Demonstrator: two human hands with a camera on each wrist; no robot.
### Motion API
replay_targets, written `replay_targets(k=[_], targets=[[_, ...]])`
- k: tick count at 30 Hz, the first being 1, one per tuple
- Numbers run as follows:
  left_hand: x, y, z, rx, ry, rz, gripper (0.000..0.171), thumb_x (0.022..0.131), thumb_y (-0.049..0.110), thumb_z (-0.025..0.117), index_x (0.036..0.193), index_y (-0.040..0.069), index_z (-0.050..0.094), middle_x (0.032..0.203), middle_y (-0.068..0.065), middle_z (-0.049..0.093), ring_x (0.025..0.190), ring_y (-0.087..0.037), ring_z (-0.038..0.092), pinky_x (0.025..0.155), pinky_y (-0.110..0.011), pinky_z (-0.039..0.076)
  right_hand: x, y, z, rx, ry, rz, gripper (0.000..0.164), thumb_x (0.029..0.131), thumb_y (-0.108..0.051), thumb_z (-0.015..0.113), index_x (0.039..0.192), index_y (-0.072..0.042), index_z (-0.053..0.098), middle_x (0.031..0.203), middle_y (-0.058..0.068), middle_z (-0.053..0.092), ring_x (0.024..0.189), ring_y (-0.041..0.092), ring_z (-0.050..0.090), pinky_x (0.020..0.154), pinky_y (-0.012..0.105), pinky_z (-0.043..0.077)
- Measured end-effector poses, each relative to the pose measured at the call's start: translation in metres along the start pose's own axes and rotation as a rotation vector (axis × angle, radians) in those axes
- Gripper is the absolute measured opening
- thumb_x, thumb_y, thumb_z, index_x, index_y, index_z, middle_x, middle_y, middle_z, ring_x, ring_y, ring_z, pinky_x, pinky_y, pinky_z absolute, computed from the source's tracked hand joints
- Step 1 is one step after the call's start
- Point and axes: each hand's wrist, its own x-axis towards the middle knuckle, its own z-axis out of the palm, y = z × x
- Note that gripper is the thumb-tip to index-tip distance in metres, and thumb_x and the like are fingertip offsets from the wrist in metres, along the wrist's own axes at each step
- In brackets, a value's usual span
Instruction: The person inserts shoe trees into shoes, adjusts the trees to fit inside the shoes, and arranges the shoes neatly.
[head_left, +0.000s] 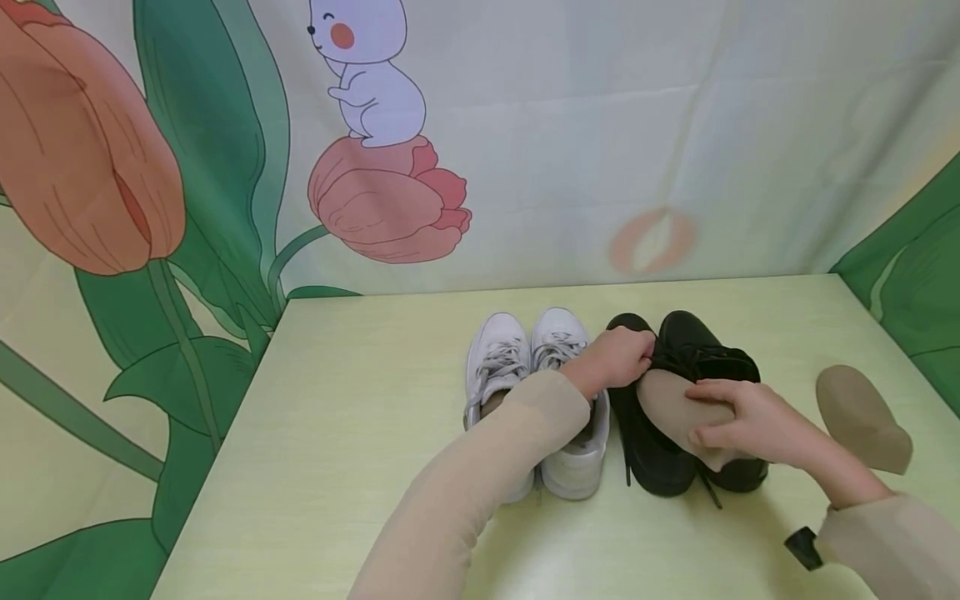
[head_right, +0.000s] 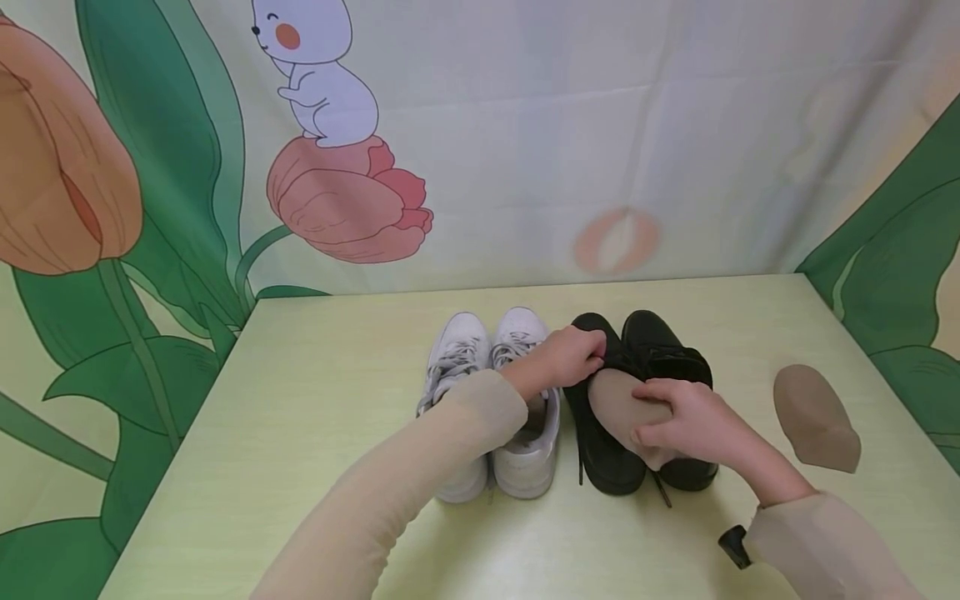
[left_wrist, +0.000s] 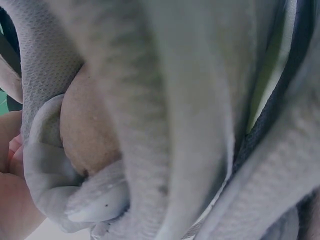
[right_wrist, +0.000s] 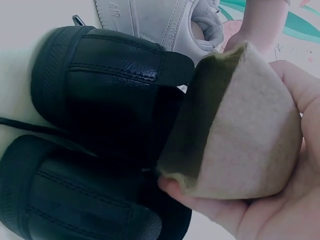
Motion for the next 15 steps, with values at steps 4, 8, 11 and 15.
replay_targets(k=[4, 8, 11, 15], targets=[[0.0, 0.0, 0.0, 0.008, -0.002, 0.002, 0.012, 0.092, 0.023, 0.046, 0.096, 0.014, 0.053, 0.087, 0.002, 0.058, 0.075, -0.009, 0.055, 0.066, -0.019, 0.043, 0.004, -0.002, -0.002, -0.036, -0.013, 0.009, 0.046, 0.073, -0.022, 0.067, 0.111, 0.001, 0.058, 0.114, 0.021, 0.057, 0.102, 0.033, 0.054, 0.079, 0.044, 0.045], [0.001, 0.0, 0.0, 0.019, -0.002, 0.003, 0.013, 0.092, 0.023, 0.045, 0.096, 0.014, 0.054, 0.089, 0.002, 0.058, 0.077, -0.009, 0.056, 0.067, -0.02, 0.043, 0.01, -0.007, -0.004, -0.082, -0.057, 0.023, 0.045, 0.071, -0.022, 0.066, 0.11, 0.002, 0.059, 0.112, 0.02, 0.058, 0.1, 0.033, 0.055, 0.077, 0.043, 0.046], [0.001, 0.0, 0.0, 0.025, 0.003, 0.003, 0.013, 0.092, 0.023, 0.045, 0.096, 0.014, 0.054, 0.089, 0.002, 0.059, 0.078, -0.009, 0.056, 0.068, -0.02, 0.043, 0.015, -0.013, -0.006, -0.122, -0.099, 0.042, 0.046, 0.071, -0.023, 0.066, 0.109, 0.002, 0.059, 0.111, 0.02, 0.059, 0.1, 0.034, 0.055, 0.076, 0.044, 0.046], [0.001, 0.0, 0.001, 0.022, 0.004, 0.006, 0.013, 0.092, 0.023, 0.045, 0.096, 0.014, 0.054, 0.088, 0.002, 0.058, 0.077, -0.009, 0.056, 0.068, -0.02, 0.043, 0.021, -0.02, -0.007, -0.174, -0.151, 0.069, 0.049, 0.07, -0.025, 0.066, 0.11, 0.002, 0.059, 0.111, 0.02, 0.059, 0.1, 0.036, 0.055, 0.076, 0.045, 0.046]])
